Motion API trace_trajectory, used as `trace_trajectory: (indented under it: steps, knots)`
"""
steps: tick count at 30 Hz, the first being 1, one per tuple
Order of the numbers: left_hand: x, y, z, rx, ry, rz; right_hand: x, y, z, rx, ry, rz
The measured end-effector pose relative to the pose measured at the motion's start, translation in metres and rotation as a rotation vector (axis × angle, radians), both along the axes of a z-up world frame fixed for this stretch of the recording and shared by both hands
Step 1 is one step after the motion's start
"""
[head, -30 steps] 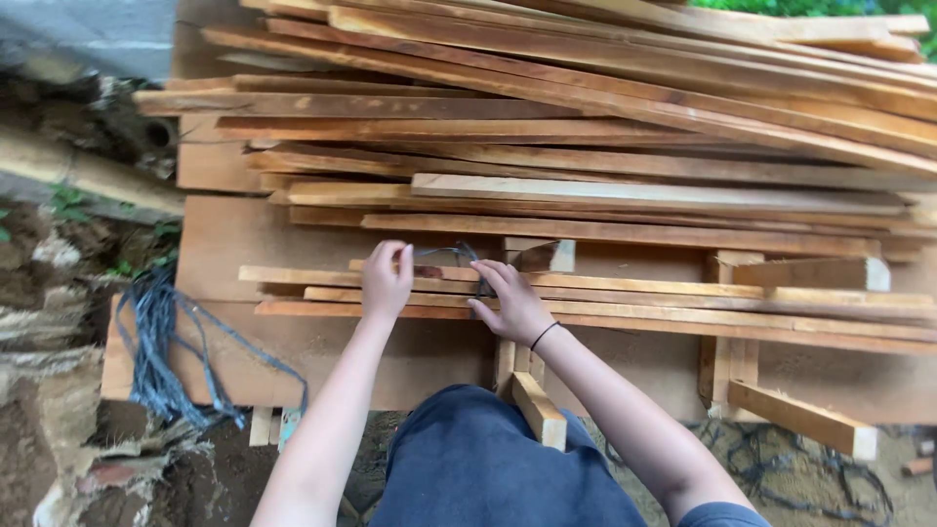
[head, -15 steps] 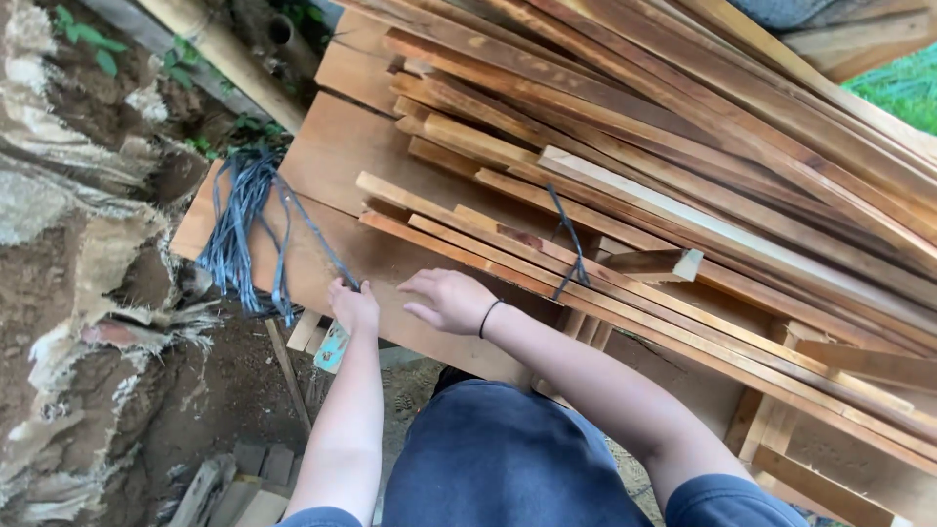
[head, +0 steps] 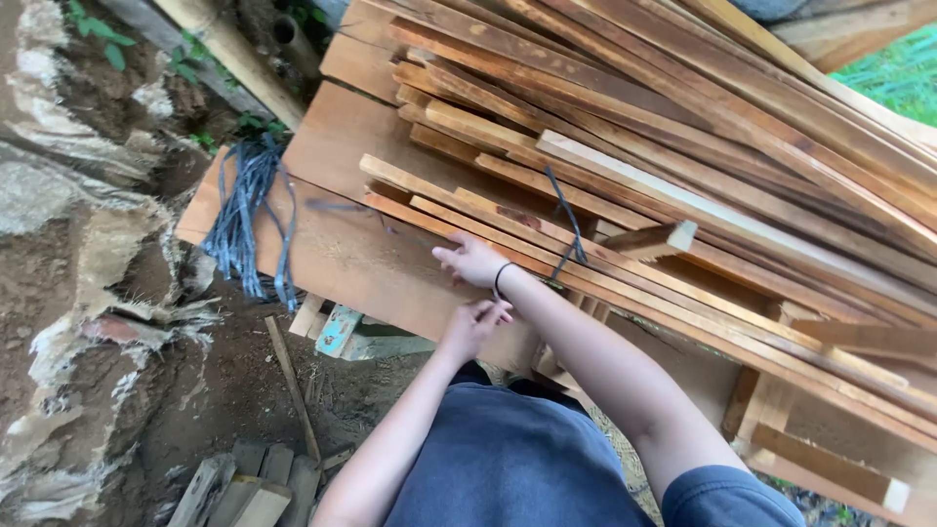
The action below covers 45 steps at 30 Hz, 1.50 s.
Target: Organizing thin wood strips into bundles and tying them with twine.
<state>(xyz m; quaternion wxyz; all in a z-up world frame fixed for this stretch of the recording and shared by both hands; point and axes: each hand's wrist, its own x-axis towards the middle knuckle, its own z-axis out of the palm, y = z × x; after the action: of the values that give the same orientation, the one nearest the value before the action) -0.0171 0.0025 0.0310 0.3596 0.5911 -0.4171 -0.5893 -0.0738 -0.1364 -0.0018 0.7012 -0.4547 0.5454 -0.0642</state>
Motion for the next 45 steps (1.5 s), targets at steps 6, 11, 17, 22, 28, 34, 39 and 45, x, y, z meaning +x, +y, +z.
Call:
trace_trajectory:
  steps: [6,11,17,22,28,34,39,45]
  knots:
    - [-0.040,-0.012,0.003,-0.112,-0.152,-0.612,-0.117,-0.033,0.038,-0.186,0.129,-0.176]
    - [-0.076,-0.045,0.020,-0.081,-0.287,-0.675,-0.229,-0.021,0.135,-0.292,-0.025,-0.540]
    - [-0.167,-0.062,0.092,-0.212,-0.302,-0.408,-0.377,0.040,0.158,-0.623,-0.199,-0.785]
    - [-0.284,-0.034,0.147,-0.245,-0.188,-0.306,-0.475,0.134,0.101,-0.943,-0.101,-0.702]
    - [-0.397,-0.019,0.090,-0.148,-0.165,-0.330,-0.543,0.241,-0.101,-0.122,0.537,0.170]
    - [-0.453,-0.076,0.001,-0.142,-0.382,-0.434,-0.547,0.256,-0.174,0.331,0.045,-1.194]
    - [-0.503,-0.138,-0.040,-0.022,-0.936,-0.779,-0.549,0.234,-0.137,0.346,0.010,-1.155]
    - [-0.536,-0.167,-0.104,0.425,-0.983,-1.072,-0.557,0.206,-0.143,0.284,0.046,-1.062]
